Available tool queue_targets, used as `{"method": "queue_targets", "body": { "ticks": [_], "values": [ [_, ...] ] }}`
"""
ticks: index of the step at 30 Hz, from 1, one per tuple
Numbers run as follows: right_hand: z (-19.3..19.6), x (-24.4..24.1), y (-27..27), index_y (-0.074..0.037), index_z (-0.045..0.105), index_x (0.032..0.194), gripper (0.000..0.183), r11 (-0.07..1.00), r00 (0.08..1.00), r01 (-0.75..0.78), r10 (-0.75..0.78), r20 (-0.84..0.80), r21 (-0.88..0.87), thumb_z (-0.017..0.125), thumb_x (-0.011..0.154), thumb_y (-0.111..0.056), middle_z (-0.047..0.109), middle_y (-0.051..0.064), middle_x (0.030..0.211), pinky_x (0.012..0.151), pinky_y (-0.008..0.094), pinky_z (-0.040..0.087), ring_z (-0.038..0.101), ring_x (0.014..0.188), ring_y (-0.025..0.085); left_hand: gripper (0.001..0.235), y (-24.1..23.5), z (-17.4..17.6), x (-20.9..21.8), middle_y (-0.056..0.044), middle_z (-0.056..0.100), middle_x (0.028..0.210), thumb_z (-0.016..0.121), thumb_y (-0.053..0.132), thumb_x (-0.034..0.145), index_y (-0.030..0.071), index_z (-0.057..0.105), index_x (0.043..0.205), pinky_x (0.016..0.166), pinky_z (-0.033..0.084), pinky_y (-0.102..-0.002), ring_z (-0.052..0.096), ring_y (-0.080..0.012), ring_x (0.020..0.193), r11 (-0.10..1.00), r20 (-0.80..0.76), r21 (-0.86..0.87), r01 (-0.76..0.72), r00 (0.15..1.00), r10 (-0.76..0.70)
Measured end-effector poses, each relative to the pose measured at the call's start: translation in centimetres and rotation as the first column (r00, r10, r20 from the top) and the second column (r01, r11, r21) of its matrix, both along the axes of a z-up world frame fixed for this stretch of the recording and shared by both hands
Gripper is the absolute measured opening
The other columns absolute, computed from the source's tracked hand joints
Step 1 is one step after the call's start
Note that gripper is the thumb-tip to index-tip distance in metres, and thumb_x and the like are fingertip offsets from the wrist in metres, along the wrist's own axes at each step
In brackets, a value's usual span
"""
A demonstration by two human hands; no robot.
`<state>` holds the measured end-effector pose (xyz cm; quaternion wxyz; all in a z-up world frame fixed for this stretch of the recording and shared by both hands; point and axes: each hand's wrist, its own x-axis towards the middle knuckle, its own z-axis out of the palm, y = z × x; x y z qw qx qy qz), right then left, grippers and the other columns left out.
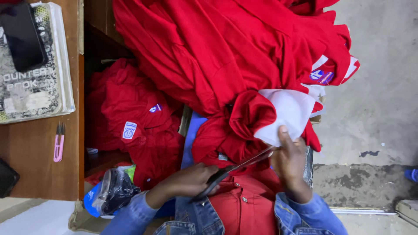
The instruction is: The person sits on the floor and uses scissors to cut white paper pieces from a pile of red fabric. They hold the paper in one hand and cut it into smaller pieces with the other, occasionally adjusting the fabric.
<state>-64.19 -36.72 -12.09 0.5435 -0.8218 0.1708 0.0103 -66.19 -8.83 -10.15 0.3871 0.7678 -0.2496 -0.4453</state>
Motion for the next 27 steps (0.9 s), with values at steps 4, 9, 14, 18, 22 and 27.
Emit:
{"method": "queue_targets", "body": {
  "ticks": [4,9,14,18,22,27],
  "values": [
    [-0.2,0.5,3.0,-0.004,0.073,0.115,0.037,0.933,0.983,0.148,-0.174,0.054,0.327,0.051,0.111,-0.034,0.077,0.005,0.109,0.09,0.031,0.053,0.07,0.101,0.012,0.017,2.2,-1.7,-2.6,-0.015,0.069,0.082,0.063,0.021,0.088,0.008,0.054,0.096,0.064,0.045,-0.05,0.07,-0.0359,0.074,0.984,-0.079,0.176,-0.037,0.996,0.052],
    [-0.8,0.2,3.4,-0.002,0.075,0.103,0.037,0.975,0.989,0.127,-0.139,0.056,0.18,0.053,0.112,-0.03,0.077,0.005,0.102,0.083,0.032,0.053,0.068,0.094,0.011,0.018,2.5,-2.5,-4.0,-0.011,0.061,0.075,0.065,0.013,0.088,0.007,0.048,0.086,0.058,0.04,-0.048,0.055,-0.0263,0.062,0.989,-0.022,0.071,-0.127,0.991,0.129],
    [-1.5,-0.8,4.2,-0.018,0.051,0.075,0.038,0.897,0.975,-0.042,-0.059,0.213,0.44,0.059,0.111,-0.026,0.048,-0.01,0.074,0.065,0.026,0.037,0.045,0.07,0.004,0.031,-0.1,-2.3,-2.6,-0.019,0.069,0.092,0.066,0.018,0.095,0.003,0.051,0.118,0.061,0.047,-0.048,0.069,-0.0341,0.075,0.931,-0.117,0.278,-0.236,0.954,0.277],
    [-1.0,-1.3,4.7,-0.012,0.067,0.093,0.026,0.882,0.972,-0.035,-0.08,0.222,0.47,0.062,0.11,-0.031,0.062,-0.008,0.09,0.084,0.026,0.05,0.056,0.087,0.005,0.033,-1.8,-1.6,-2.4,-0.022,0.072,0.1,0.067,0.029,0.088,0.008,0.052,0.108,0.076,0.047,-0.057,0.068,-0.0477,0.092,0.91,0.008,0.301,-0.284,0.955,0.295],
    [-0.8,-1.2,4.1,-0.01,0.065,0.091,0.028,0.918,0.976,-0.075,-0.012,0.217,0.389,0.058,0.112,-0.027,0.061,-0.007,0.09,0.081,0.029,0.049,0.056,0.088,0.006,0.033,-1.8,-1.7,-2.5,-0.024,0.072,0.093,0.068,0.029,0.092,0.004,0.052,0.108,0.072,0.048,-0.059,0.068,-0.0507,0.086,0.92,0.032,0.266,-0.286,0.957,0.289],
    [-2.6,0.1,1.9,-0.002,0.076,0.106,0.024,0.776,0.98,0.147,-0.199,0.017,0.614,0.071,0.101,-0.024,0.076,0.003,0.104,0.084,0.025,0.054,0.069,0.093,0.01,0.027,0.1,-3.5,-3.8,-0.024,0.071,0.083,0.064,0.023,0.091,0.002,0.054,0.105,0.069,0.048,-0.059,0.068,-0.0502,0.078,0.951,0.104,0.177,-0.252,0.966,0.236]
  ]
}}
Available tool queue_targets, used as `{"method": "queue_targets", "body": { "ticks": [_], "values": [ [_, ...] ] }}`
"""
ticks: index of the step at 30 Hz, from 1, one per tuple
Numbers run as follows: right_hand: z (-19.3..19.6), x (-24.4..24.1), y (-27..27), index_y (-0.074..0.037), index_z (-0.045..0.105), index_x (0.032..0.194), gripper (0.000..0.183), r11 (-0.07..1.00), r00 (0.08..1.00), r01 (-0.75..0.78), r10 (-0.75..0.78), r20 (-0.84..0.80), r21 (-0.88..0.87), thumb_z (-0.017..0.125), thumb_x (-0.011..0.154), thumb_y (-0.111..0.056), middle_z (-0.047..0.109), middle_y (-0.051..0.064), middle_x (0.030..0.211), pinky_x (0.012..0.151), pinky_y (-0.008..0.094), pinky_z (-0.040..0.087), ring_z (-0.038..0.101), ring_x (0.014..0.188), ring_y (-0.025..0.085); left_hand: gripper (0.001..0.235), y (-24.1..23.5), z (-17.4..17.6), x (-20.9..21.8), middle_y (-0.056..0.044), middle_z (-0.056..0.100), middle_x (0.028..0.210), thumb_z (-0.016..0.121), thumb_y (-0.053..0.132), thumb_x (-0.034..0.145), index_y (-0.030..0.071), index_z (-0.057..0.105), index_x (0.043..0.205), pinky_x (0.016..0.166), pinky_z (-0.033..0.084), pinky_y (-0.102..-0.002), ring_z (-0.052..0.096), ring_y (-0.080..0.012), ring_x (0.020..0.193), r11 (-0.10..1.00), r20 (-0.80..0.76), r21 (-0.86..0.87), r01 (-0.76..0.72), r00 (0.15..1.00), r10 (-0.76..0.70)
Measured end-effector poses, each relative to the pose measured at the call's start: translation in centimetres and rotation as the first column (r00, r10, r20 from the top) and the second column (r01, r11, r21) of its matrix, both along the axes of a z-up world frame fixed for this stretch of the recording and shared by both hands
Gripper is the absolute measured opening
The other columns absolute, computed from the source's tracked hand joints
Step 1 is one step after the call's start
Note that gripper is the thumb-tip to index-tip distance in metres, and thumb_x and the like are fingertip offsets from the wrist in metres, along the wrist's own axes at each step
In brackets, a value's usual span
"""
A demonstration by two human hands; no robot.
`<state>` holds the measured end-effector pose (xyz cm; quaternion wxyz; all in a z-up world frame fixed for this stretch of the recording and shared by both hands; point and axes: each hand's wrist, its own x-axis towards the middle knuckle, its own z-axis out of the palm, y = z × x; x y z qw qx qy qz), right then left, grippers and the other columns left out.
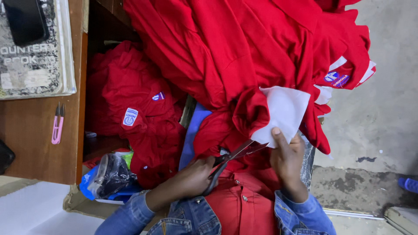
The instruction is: The person sits on the floor and uses scissors to cut white paper pieces from a pile of red fabric. They hold the paper in one hand and cut it into smaller pieces with the other, occasionally adjusting the fabric.
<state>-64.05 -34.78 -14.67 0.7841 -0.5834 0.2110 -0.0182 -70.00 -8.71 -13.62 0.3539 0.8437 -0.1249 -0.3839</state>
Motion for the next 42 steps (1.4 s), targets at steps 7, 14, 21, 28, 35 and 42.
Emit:
{"method": "queue_targets", "body": {
  "ticks": [7,14,21,28,35,42],
  "values": [
    [2.8,1.8,-2.5,-0.003,0.065,0.119,0.03,0.919,0.922,-0.385,0.378,-0.088,-0.089,0.069,0.099,-0.024,0.068,0.007,0.114,0.088,0.033,0.051,0.064,0.105,0.017,0.026,1.0,-1.0,0.0,-0.028,0.071,0.092,0.058,0.024,0.098,0.0,0.055,0.106,0.065,0.05,-0.062,0.068,-0.0537,0.081,0.987,0.018,0.14,0.079,0.996,-0.082],
    [-1.1,1.3,-1.2,0.002,0.075,0.112,0.027,0.99,0.998,-0.047,0.042,0.046,0.132,0.077,0.096,-0.02,0.077,0.01,0.111,0.089,0.029,0.059,0.074,0.098,0.018,0.033,1.4,-0.8,-0.7,-0.022,0.071,0.103,0.066,0.025,0.089,0.003,0.055,0.111,0.08,0.05,-0.055,0.068,-0.0457,0.097,0.996,-0.065,0.058,0.064,0.996,-0.061],
    [0.2,-0.6,3.2,-0.009,0.071,0.091,0.031,0.987,0.986,-0.066,0.087,0.144,-0.148,0.06,0.109,-0.031,0.069,-0.005,0.088,0.075,0.024,0.049,0.063,0.081,0.007,0.026,-0.2,0.1,-0.3,-0.017,0.068,0.085,0.066,0.021,0.091,0.007,0.049,0.105,0.07,0.046,-0.052,0.064,-0.0387,0.075,0.999,-0.04,-0.022,-0.03,0.999,0.029],
    [-3.4,-2.4,3.3,-0.002,0.06,0.099,0.012,0.884,0.903,-0.004,0.205,0.378,-0.468,0.055,0.109,-0.008,0.059,0.006,0.093,0.082,0.035,0.048,0.053,0.087,0.015,0.03,-2.2,1.1,0.6,-0.022,0.071,0.09,0.065,0.026,0.093,0.005,0.051,0.108,0.07,0.046,-0.057,0.067,-0.0482,0.083,0.991,-0.121,0.026,-0.13,0.984,0.132],
    [-4.4,-3.4,4.7,0.002,0.069,0.124,0.025,0.991,0.947,0.032,0.012,0.32,-0.134,0.062,0.106,-0.013,0.071,0.005,0.111,0.075,0.029,0.058,0.068,0.095,0.016,0.031,-2.7,0.2,0.2,-0.03,0.068,0.092,0.059,0.026,0.094,0.001,0.049,0.108,0.072,0.044,-0.065,0.063,-0.0594,0.085,0.992,-0.025,0.048,-0.12,0.992,0.121],
    [-3.8,-3.2,5.2,-0.015,0.042,0.068,0.04,0.971,0.909,0.029,0.074,0.41,-0.239,0.056,0.105,-0.013,0.037,-0.007,0.064,0.058,0.028,0.028,0.036,0.06,0.008,0.034,-3.5,0.3,0.8,-0.031,0.069,0.083,0.066,0.028,0.097,0.0,0.05,0.108,0.069,0.043,-0.064,0.064,-0.057,0.078,0.992,-0.056,0.012,-0.125,0.991,0.126]
  ]
}}
